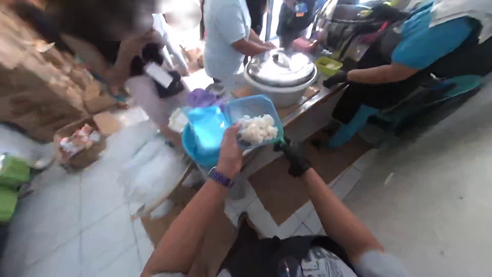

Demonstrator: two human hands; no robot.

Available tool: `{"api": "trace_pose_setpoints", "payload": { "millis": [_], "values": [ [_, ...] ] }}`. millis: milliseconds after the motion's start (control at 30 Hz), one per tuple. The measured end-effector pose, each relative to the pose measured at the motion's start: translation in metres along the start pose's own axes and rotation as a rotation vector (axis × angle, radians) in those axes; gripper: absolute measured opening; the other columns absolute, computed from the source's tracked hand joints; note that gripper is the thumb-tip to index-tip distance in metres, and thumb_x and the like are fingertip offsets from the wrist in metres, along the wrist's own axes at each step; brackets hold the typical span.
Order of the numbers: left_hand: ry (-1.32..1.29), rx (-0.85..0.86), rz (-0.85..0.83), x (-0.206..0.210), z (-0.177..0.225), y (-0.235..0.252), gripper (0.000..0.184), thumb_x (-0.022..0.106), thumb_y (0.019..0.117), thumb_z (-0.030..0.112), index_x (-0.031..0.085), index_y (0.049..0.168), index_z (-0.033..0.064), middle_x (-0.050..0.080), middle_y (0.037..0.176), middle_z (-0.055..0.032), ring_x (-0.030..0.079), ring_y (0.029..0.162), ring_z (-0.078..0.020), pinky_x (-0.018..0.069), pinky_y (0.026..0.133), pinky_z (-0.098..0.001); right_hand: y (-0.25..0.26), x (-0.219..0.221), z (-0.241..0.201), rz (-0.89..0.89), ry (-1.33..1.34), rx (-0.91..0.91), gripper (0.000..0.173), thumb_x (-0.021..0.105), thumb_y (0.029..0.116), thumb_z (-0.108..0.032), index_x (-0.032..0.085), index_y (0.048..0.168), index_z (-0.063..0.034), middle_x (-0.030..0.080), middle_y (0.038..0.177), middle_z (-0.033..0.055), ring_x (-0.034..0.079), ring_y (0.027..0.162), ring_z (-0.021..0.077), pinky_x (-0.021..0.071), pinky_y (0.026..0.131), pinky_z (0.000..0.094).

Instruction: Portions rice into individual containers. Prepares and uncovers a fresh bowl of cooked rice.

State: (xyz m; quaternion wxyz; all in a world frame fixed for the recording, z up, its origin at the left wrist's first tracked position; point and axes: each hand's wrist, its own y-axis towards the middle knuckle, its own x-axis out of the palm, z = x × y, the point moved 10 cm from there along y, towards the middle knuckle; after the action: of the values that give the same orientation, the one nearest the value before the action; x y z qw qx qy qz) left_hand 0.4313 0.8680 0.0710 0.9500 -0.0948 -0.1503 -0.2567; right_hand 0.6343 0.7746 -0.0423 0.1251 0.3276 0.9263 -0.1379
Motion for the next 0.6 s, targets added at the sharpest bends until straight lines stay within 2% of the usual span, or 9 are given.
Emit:
{"api": "trace_pose_setpoints", "payload": {
  "millis": [100,200,267,367,433,500,567,600],
  "values": [
    [0.002,-0.072,-0.129,0.089,0.001,0.119,0.048,0.041,0.1085,0.04,0.046,0.143,0.0086,0.059,0.131,-0.0141,0.063,0.11,-0.0254,0.056,0.09,-0.0448,0.03,-0.066,0.035,0.092,-0.074,0.125,0.034,0.061,0.1022,-0.016,0.064,0.129,0.0044,0.071,0.113,0.0193,0.068,0.102,0.0265,0.0546,0.095,0.0473],
    [-0.005,-0.289,-0.165,0.188,-0.044,0.205,0.048,0.047,0.1081,0.037,0.044,0.146,0.0073,0.059,0.132,-0.0186,0.064,0.108,-0.0289,0.0562,0.086,-0.0441,0.029,-0.139,0.094,0.262,-0.05,0.364,0.034,0.066,0.0995,-0.015,0.066,0.129,0.0019,0.071,0.114,0.0209,0.067,0.104,0.0319,0.052,0.096,0.0542],
    [-0.032,-0.38,-0.256,0.259,-0.087,0.248,0.045,0.047,0.1081,0.034,0.047,0.144,0.0063,0.059,0.129,-0.0187,0.064,0.103,-0.028,0.0564,0.082,-0.0422,0.029,-0.193,0.124,0.399,-0.028,0.423,0.029,0.066,0.0998,-0.015,0.067,0.123,0.0029,0.072,0.109,0.0196,0.069,0.098,0.03,0.0539,0.09,0.0527],
    [-0.036,-0.489,-0.321,0.347,-0.16,0.297,0.048,0.044,0.1092,0.035,0.045,0.147,0.0056,0.056,0.135,-0.0195,0.063,0.106,-0.0288,0.0555,0.084,-0.0425,0.04,-0.277,0.144,0.597,-0.039,0.449,0.022,0.065,0.1005,-0.016,0.07,0.11,0.0025,0.074,0.096,0.0129,0.066,0.082,0.0194,0.0528,0.075,0.044],
    [-0.013,-0.521,-0.296,0.384,-0.214,0.325,0.05,0.043,0.1089,0.038,0.043,0.148,0.0068,0.056,0.136,-0.0201,0.062,0.108,-0.0304,0.0549,0.086,-0.0443,0.061,-0.329,0.154,0.689,-0.045,0.458,0.02,0.066,0.1,-0.017,0.071,0.106,0.0014,0.074,0.091,0.0096,0.063,0.074,0.0136,0.049,0.066,0.0367],
    [-0.014,-0.511,-0.221,0.415,-0.255,0.366,0.053,0.044,0.1091,0.038,0.038,0.15,0.0047,0.054,0.136,-0.0237,0.061,0.109,-0.0336,0.0553,0.086,-0.0463,0.107,-0.384,0.154,0.749,-0.046,0.391,0.022,0.065,0.0996,-0.017,0.07,0.108,0.0025,0.074,0.092,0.0103,0.065,0.076,0.0133,0.0522,0.068,0.0361],
    [-0.023,-0.542,-0.107,0.436,-0.294,0.406,0.056,0.044,0.1103,0.036,0.031,0.152,0.0023,0.051,0.138,-0.0271,0.06,0.111,-0.0358,0.0549,0.088,-0.047,0.157,-0.425,0.142,0.77,-0.029,0.334,0.026,0.063,0.1001,-0.016,0.068,0.113,0.0054,0.072,0.095,0.0133,0.065,0.08,0.0164,0.0539,0.073,0.0395],
    [-0.011,-0.57,-0.056,0.44,-0.313,0.419,0.058,0.044,0.1102,0.038,0.029,0.154,0.0027,0.049,0.14,-0.0277,0.06,0.113,-0.0364,0.0545,0.09,-0.0475,0.181,-0.439,0.135,0.76,-0.028,0.322,0.026,0.063,0.1009,-0.017,0.067,0.115,0.0046,0.071,0.094,0.0106,0.064,0.078,0.0124,0.0534,0.07,0.0345]
  ]
}}
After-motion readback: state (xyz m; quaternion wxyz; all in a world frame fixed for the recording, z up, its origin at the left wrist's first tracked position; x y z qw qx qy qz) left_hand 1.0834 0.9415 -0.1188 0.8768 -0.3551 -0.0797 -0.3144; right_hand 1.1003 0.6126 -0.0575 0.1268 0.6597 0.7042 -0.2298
